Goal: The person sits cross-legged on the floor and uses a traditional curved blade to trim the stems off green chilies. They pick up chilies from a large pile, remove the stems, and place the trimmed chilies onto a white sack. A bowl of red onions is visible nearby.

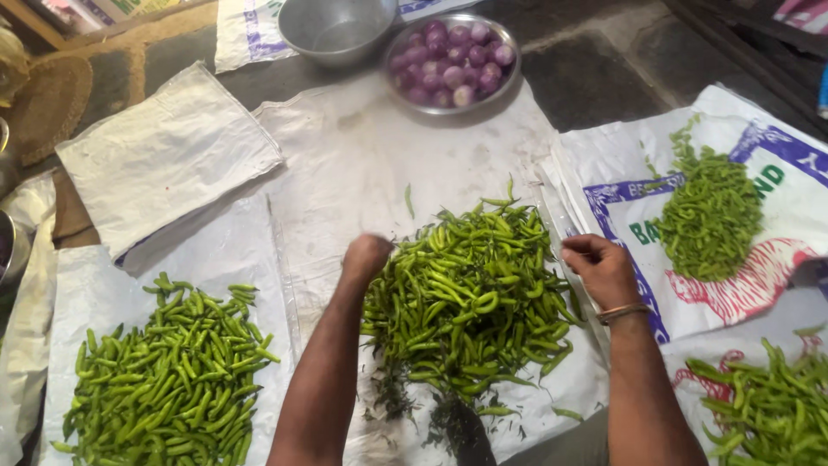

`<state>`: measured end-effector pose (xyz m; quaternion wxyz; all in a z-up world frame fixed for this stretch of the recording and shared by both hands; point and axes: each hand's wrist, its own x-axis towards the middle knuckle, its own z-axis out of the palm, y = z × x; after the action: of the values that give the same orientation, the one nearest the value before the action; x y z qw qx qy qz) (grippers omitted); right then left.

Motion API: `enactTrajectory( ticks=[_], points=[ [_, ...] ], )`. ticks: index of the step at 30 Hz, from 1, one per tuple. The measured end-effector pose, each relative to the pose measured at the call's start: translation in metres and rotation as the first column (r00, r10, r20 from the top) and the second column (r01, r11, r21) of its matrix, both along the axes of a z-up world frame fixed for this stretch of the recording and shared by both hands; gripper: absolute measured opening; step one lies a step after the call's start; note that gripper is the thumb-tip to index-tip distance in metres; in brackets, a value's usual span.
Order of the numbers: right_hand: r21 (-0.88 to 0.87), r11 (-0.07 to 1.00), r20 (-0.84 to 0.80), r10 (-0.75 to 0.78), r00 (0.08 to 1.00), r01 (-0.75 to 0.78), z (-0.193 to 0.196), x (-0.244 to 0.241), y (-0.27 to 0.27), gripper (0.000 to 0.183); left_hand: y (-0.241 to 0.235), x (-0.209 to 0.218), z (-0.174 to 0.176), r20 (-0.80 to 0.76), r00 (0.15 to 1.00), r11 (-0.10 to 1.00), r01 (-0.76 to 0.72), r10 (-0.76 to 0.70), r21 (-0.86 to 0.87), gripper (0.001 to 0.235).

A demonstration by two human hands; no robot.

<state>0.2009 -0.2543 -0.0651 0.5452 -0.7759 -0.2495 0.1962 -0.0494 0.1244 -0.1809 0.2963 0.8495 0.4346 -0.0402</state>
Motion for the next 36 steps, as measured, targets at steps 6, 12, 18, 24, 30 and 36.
enactTrajectory(
  ticks=[6, 12, 18, 24, 30, 36],
  points=[
    [0.066, 0.993, -0.075, -0.098, 0.992, 0.103, -0.058, 0.027, 0.011, 0.029, 0.002, 0.106, 0.032, 0.175, 0.956, 0.961, -0.257, 0.236, 0.106, 0.041],
    [-0.643, 0.765, 0.038, -0.001, 0.999, 0.025, -0.096, 0.047, -0.001, 0.034, 0.009, 0.171, 0.025, 0.001, 0.978, 0.961, -0.206, 0.21, 0.184, 0.063],
    [-0.805, 0.557, -0.162, 0.122, 0.979, -0.203, -0.132, 0.043, -0.013, 0.037, -0.034, 0.247, 0.007, -0.078, 0.925, 0.912, 0.379, -0.371, 0.158, 0.035],
    [-0.663, 0.747, 0.135, 0.064, 0.989, 0.042, -0.147, 0.043, -0.012, 0.063, -0.1, 0.277, 0.015, -0.051, 0.927, 0.928, 0.372, -0.371, 0.018, 0.046],
    [-0.838, 0.537, 0.037, -0.131, 0.991, 0.102, -0.116, 0.019, 0.003, 0.071, -0.128, 0.27, 0.047, -0.028, 0.949, 0.946, 0.311, -0.315, -0.092, 0.08],
    [-0.614, 0.789, -0.069, -0.084, 0.994, 0.024, -0.128, 0.006, 0.028, 0.049, -0.164, 0.278, 0.071, -0.208, 0.847, 0.87, 0.491, -0.49, -0.048, 0.077]
  ],
)
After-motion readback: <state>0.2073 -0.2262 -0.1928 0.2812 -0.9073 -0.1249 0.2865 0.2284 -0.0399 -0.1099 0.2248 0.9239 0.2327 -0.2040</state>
